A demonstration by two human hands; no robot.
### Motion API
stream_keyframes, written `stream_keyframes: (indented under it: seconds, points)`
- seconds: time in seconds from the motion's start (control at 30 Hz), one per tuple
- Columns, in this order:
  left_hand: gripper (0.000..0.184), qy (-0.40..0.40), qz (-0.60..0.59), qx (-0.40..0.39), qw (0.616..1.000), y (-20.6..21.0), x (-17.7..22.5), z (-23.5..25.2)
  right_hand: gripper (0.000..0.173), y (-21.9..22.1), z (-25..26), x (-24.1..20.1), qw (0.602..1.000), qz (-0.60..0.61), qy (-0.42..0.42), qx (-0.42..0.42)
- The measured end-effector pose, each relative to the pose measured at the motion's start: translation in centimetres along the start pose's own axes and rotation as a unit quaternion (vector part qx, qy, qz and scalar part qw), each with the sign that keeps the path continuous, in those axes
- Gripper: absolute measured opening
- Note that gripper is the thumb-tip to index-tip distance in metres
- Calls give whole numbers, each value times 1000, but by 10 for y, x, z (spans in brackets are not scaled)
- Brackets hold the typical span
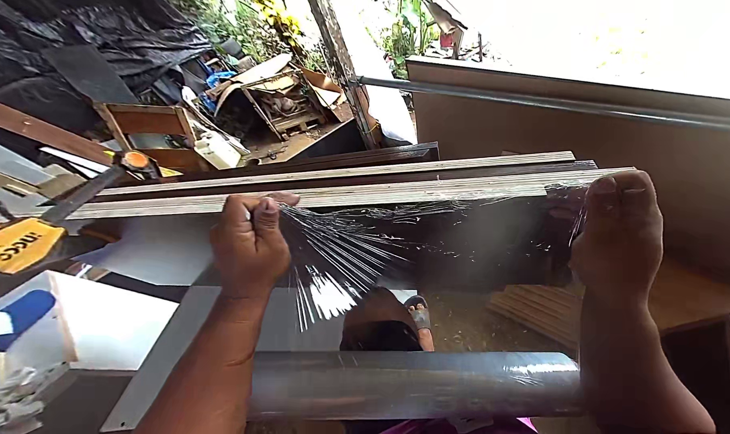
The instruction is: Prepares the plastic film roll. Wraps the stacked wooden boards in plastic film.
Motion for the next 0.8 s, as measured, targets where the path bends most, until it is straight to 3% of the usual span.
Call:
stream_keyframes:
  seconds: [0.07,0.43,0.67,0.8]
  points:
    - [39,-6,-30,11,999,2,-19,-5,12,1,-3,-5,1000,-7,2,0]
    - [41,-5,-10,34,999,-1,-12,-3,17,4,-15,-13,999,6,41,7]
    - [41,-54,17,6,998,1,-10,-1,22,5,-14,-11,996,15,85,4]
    - [44,-94,-7,21,995,0,-12,3,19,1,-9,-9,998,5,57,11]
Point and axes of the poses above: each hand's wrist, its own z-axis towards the middle knuckle, its own y-axis out of the palm, x = y × z, the point moved 4 cm from there along z, towards the middle knuckle, and after that the axes turned 4 degrees about x, right-handed, at the moved point
